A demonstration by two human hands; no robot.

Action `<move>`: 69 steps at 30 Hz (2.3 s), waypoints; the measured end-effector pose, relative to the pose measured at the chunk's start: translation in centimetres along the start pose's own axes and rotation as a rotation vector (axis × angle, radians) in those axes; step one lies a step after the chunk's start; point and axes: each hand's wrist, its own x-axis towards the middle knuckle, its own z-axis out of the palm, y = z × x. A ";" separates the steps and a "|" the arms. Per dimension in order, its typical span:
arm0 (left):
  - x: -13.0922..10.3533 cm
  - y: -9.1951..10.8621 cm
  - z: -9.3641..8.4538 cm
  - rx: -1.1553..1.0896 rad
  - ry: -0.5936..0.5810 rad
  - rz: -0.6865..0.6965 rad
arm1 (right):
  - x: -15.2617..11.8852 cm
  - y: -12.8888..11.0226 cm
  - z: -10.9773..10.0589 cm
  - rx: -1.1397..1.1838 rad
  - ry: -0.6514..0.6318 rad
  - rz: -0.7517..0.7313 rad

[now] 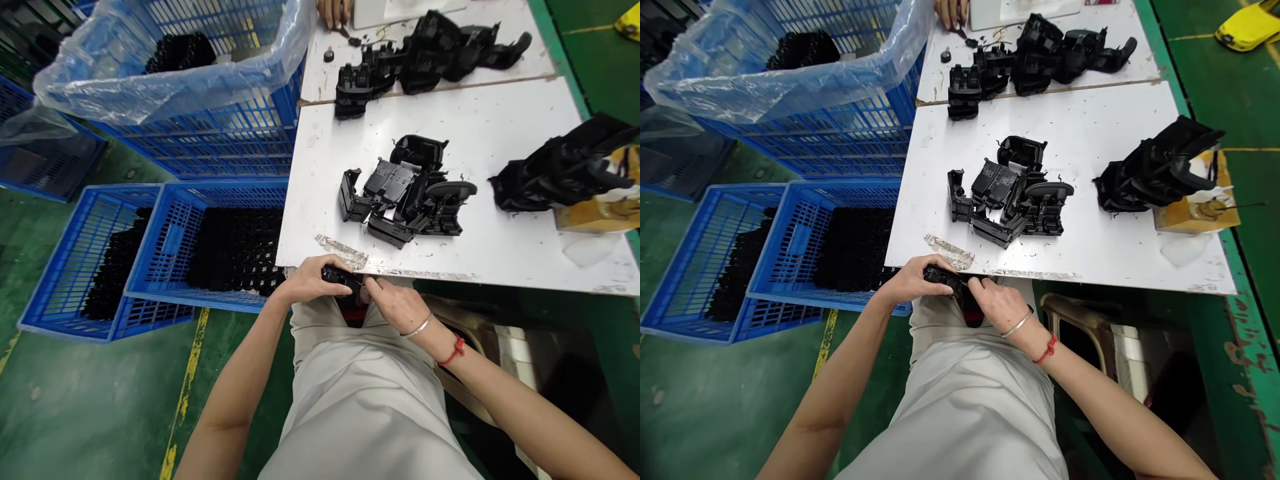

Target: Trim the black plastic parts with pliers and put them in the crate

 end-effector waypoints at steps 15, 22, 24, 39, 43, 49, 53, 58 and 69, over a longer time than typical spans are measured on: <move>0.0 -0.2 -0.1 -0.006 -0.007 0.000 | 0.1 0.4 1.3 -0.047 0.124 -0.037; -0.1 0.0 -0.2 -0.013 -0.021 -0.028 | 0.7 0.3 1.0 0.006 0.136 -0.070; 0.0 0.0 -0.2 -0.018 -0.022 -0.028 | 0.6 0.4 0.9 0.007 0.130 -0.071; 0.1 0.1 -0.5 -0.017 -0.038 -0.034 | 1.0 -0.1 0.9 0.009 0.077 -0.017; 0.1 0.2 -0.4 -0.019 -0.028 -0.035 | 0.8 -0.2 1.1 0.011 0.106 -0.003; 0.1 0.3 -0.4 -0.032 -0.034 -0.050 | 0.0 0.3 0.6 0.098 0.096 -0.029; 0.3 0.1 -0.6 -0.054 -0.055 -0.042 | -0.4 1.1 1.5 0.214 0.129 -0.048; 0.3 0.0 -0.7 -0.049 -0.062 -0.041 | -0.5 1.7 2.4 0.305 0.184 -0.074; 0.3 0.0 -0.8 -0.044 -0.071 -0.046 | -0.1 2.0 2.1 0.352 0.191 -0.124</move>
